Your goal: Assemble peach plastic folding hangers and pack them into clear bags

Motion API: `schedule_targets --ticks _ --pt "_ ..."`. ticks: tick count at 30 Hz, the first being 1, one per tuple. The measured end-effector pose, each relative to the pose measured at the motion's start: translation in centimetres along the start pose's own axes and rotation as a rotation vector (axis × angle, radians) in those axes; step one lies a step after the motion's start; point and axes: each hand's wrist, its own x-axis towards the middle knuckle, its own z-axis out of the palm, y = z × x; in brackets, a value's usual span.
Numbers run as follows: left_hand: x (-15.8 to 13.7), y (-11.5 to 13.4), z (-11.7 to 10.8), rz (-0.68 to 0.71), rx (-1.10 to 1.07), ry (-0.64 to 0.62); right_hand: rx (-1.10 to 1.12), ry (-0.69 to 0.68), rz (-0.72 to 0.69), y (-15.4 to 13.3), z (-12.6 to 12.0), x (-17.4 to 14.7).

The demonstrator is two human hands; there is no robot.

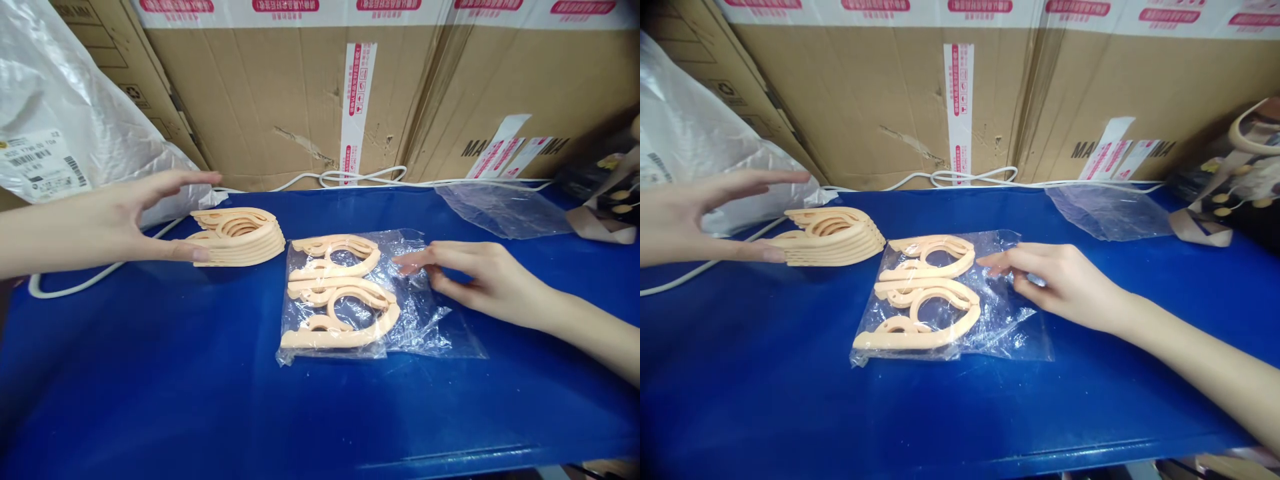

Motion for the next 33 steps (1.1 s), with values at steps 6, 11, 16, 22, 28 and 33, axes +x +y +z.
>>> schedule_targets --ticks 6,11,16,22,28,33 --pt "0.3 -1.7 0.7 -0.019 0.107 -0.118 -0.042 0.080 0.023 0.5 -0.3 -0.2" --pt "0.1 -0.8 0.6 -0.048 0.059 -0.095 -0.081 0.047 0.021 0.7 -0.3 -0.3" --pt "0.2 -0.3 0.3 -0.056 0.076 0.006 -0.112 0.123 0.058 0.5 -0.5 -0.2" --pt "-1.0 4.2 2.5 0.158 -0.296 0.190 -0.102 0.246 0.155 -0.8 -0.5 -0.1" --pt "-3.5 9.9 8.3 0.533 -0.319 0.230 -0.024 0.165 -0.038 -3.9 0.2 -0.2" --pt "-4.9 11.7 9.9 0.606 -0.384 0.182 -0.012 0.102 -0.107 -5.1 1.0 -0.1"
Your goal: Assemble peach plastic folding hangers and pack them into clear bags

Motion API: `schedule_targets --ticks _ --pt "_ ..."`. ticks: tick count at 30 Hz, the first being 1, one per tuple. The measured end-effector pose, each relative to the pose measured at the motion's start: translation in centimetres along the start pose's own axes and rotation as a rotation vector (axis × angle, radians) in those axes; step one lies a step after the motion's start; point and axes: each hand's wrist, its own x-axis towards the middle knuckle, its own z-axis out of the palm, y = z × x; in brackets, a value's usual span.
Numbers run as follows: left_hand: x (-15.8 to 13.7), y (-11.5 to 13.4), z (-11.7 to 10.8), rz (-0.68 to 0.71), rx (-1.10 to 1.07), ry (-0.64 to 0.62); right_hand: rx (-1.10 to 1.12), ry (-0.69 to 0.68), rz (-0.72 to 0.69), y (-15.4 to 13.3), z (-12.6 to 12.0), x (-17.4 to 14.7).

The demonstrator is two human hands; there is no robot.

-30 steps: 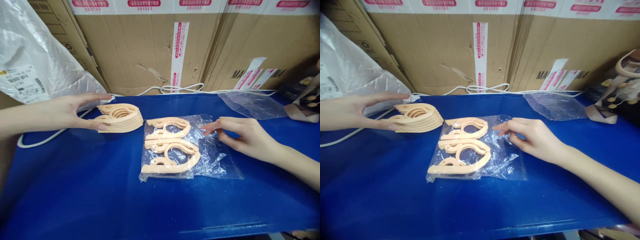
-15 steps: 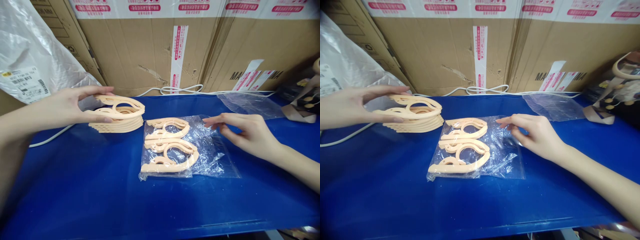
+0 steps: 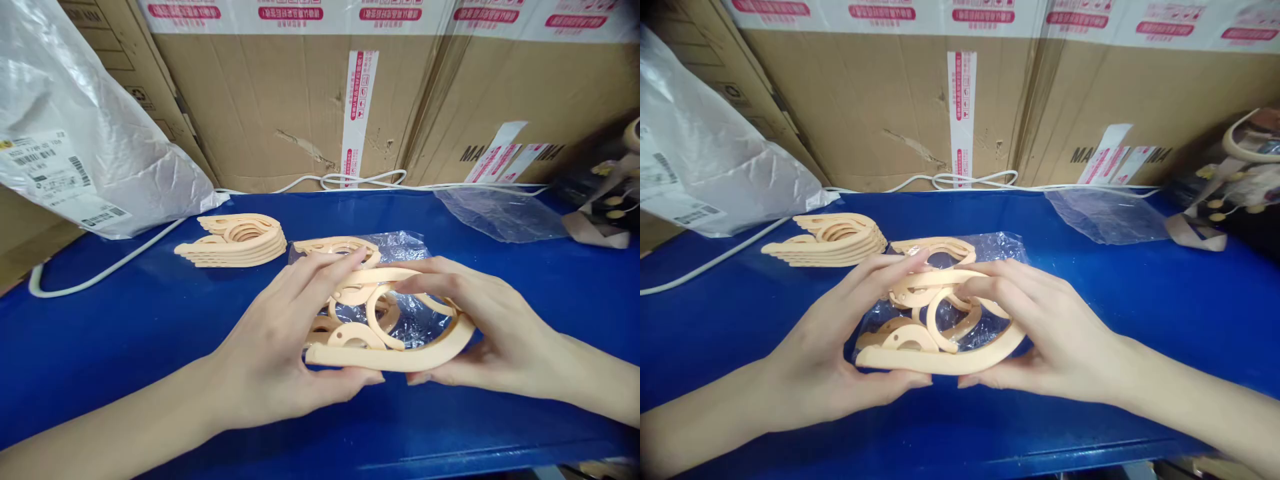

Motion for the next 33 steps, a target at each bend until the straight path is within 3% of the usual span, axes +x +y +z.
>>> schedule_targets --ticks 16,20,25,29,33 --pt "0.3 -0.1 0.4 0.023 0.070 -0.015 0.145 0.062 0.037 0.0 1.0 -0.1" --pt "0.5 -1.5 0.0 -0.048 0.100 -0.043 0.133 0.088 0.213 1.1 -0.1 -0.1" --pt "0.3 -3.9 -0.6 -0.155 0.119 -0.134 0.053 0.065 0.455 5.1 -3.7 -0.5" --pt "0.0 -4.7 -0.3 -0.213 0.088 -0.216 0.193 -0.025 0.653 8.4 -6.7 -1.6" --pt "-0.1 -4.8 -0.1 -0.212 0.115 -0.278 0.201 -0.151 0.675 8.9 -7.7 -2.4"
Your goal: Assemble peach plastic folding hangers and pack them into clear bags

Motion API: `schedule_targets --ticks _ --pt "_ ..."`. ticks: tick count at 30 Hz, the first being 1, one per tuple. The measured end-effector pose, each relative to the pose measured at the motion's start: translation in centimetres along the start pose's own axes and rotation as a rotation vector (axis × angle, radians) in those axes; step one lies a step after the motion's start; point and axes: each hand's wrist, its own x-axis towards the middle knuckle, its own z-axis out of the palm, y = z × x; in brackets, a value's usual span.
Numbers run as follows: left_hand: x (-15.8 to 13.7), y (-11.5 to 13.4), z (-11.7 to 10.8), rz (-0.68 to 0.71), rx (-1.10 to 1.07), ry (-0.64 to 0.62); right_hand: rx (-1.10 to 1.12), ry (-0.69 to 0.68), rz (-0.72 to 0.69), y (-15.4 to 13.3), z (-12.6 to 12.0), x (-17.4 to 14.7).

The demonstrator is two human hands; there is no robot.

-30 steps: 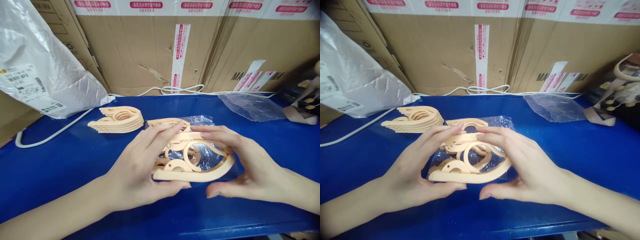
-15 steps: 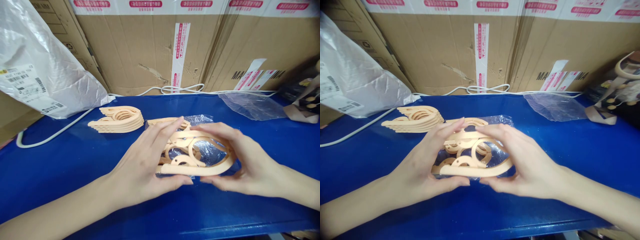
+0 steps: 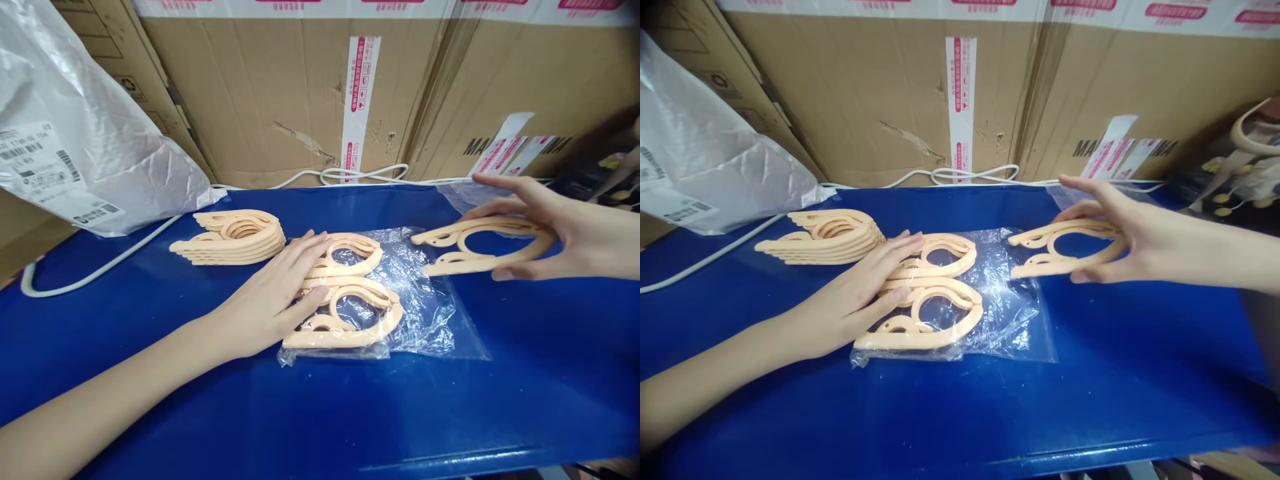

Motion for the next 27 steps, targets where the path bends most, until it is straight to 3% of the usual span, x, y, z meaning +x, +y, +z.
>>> schedule_targets --ticks 5,7,10,18,27 --pt "0.1 -0.1 -0.2 0.009 0.040 -0.023 0.072 -0.045 -0.140 -2.8 3.5 -0.2" --pt "0.2 0.0 -0.1 0.004 0.044 -0.025 0.110 -0.014 -0.161 -3.9 5.2 -0.1" --pt "0.2 0.1 -0.1 0.020 0.047 -0.018 0.077 -0.073 -0.183 -4.6 6.6 0.0" --pt "0.2 0.0 -0.2 0.019 0.024 -0.016 0.096 -0.079 -0.083 -2.9 3.5 -0.2" --pt "0.2 0.2 -0.1 -0.017 -0.008 -0.030 0.035 -0.032 -0.144 -3.2 3.6 -0.2"
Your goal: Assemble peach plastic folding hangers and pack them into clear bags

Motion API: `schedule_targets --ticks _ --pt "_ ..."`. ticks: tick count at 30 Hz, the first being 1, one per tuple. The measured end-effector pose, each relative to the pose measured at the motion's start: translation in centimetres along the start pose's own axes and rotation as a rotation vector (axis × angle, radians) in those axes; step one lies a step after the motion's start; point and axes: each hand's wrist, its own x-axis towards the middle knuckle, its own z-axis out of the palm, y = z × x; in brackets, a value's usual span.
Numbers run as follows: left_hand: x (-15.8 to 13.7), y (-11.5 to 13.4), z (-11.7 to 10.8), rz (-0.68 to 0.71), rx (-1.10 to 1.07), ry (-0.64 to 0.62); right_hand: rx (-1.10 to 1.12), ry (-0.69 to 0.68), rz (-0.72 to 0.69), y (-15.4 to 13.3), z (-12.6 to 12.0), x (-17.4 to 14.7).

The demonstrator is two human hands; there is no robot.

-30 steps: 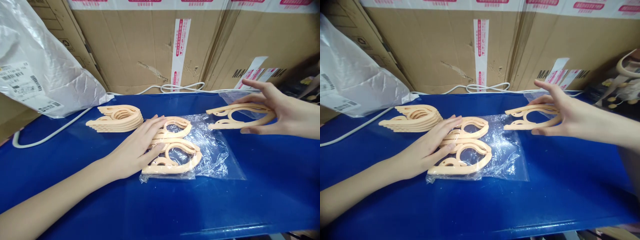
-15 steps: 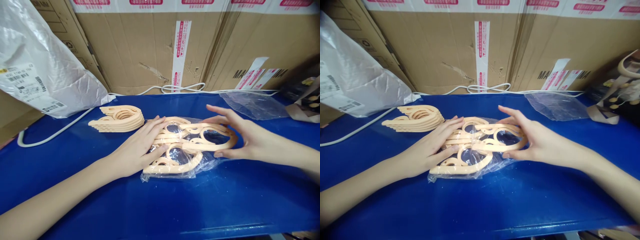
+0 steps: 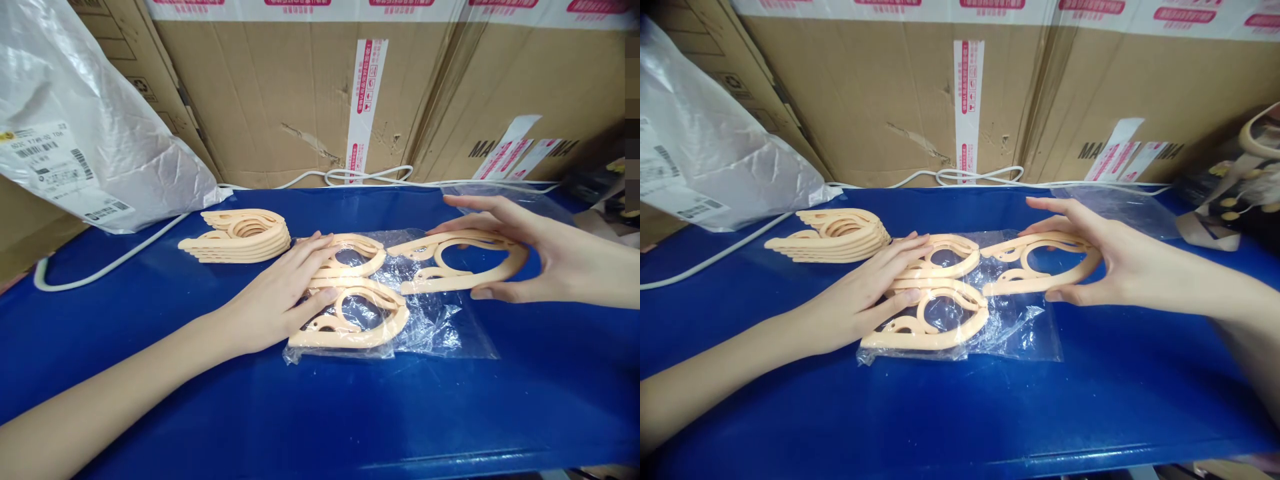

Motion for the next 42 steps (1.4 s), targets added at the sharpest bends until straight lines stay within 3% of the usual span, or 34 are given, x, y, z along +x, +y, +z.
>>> schedule_targets --ticks 10,16,23,26,31,36,42 --pt "0.0 -0.1 0.1 -0.002 0.011 0.001 -0.045 0.065 -0.063 -0.6 0.4 -0.1" --pt "0.0 0.0 0.1 0.013 0.008 0.001 -0.036 -0.063 -0.077 -1.3 2.2 0.2" --pt "0.0 -0.2 0.2 0.023 0.006 -0.008 -0.063 0.074 -0.205 -1.2 4.4 0.6" --pt "0.0 -0.1 0.1 0.032 0.006 -0.014 -0.016 0.055 -0.251 -1.0 4.8 0.9" --pt "0.1 0.2 -0.3 0.079 0.001 0.011 0.001 -0.088 -0.232 -0.7 3.7 1.1" --pt "0.3 0.7 -0.5 0.124 -0.016 0.007 -0.033 -0.135 -0.210 -0.6 2.0 0.9" --pt "0.8 1.3 -0.8 0.197 -0.022 -0.035 0.045 -0.104 -0.267 -0.7 3.5 1.3"
